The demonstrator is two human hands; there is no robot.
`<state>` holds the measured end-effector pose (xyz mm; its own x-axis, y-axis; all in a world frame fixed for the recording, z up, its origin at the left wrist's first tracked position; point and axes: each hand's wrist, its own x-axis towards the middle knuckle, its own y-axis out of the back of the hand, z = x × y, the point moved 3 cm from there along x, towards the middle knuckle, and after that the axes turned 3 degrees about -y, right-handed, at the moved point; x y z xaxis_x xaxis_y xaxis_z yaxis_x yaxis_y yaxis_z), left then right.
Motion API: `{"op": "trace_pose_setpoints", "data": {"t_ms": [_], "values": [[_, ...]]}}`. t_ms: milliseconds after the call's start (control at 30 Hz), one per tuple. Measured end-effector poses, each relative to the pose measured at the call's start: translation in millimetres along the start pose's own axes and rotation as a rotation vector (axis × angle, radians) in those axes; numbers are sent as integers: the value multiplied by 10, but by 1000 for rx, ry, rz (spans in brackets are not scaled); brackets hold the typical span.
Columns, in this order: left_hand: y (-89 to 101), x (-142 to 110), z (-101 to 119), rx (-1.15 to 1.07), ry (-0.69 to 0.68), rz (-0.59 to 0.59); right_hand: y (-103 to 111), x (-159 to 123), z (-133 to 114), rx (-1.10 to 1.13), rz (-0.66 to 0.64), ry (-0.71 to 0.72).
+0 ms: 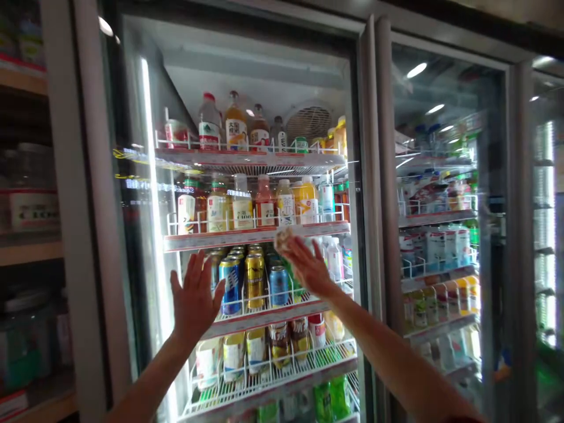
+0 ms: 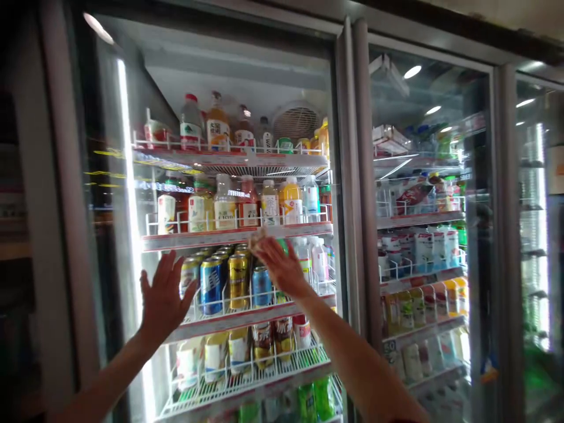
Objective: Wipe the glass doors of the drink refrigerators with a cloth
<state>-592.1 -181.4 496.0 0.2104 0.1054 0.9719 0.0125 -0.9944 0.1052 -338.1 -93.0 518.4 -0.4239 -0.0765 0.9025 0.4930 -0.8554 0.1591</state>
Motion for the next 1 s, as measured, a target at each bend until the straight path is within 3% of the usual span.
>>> {"op": "trace_pose_setpoints", "data": {"t_ms": [100, 167, 200, 300, 333, 367, 400, 500, 567, 633, 700, 733, 767, 800, 900, 933, 1000], "values": [[30, 49, -99, 12, 4, -4, 92, 113, 449, -76, 245, -471], [34, 55, -130, 16, 4, -17, 81, 175, 460, -77, 331, -604], [31, 51, -135, 15, 6, -24, 48, 201, 348, -62, 308, -543], [26, 33, -133, 19, 15, -27, -62, 182, -148, -3, 103, -37], [26, 28, -132, 23, 16, -28, -75, 149, -223, 7, 58, 82], [28, 25, -132, 26, 13, -33, -70, 129, -204, 8, 47, 113], [31, 24, -134, 29, 8, -38, -50, 131, -97, 0, 76, 47], [42, 33, -147, 31, -16, -54, 24, 217, 404, -43, 296, -452], [49, 54, -167, 24, -21, -52, 17, 290, 484, -34, 365, -602], [55, 91, -205, 23, 7, -40, -31, 355, 273, 16, 292, -418], [64, 138, -259, 32, 52, -24, -77, 363, -10, 54, 148, -52], [68, 161, -286, 38, 67, -21, -81, 353, -69, 53, 101, 72], [71, 180, -308, 41, 69, -27, -66, 357, -38, 37, 90, 108], [72, 194, -324, 44, 59, -38, -34, 384, 80, 10, 118, 42], [69, 200, -344, 55, 29, -70, 93, 548, 595, -57, 327, -459], [67, 194, -343, 59, 29, -72, 102, 611, 665, -58, 367, -564], [64, 183, -340, 64, 40, -64, 47, 729, 526, -28, 343, -551]]}}
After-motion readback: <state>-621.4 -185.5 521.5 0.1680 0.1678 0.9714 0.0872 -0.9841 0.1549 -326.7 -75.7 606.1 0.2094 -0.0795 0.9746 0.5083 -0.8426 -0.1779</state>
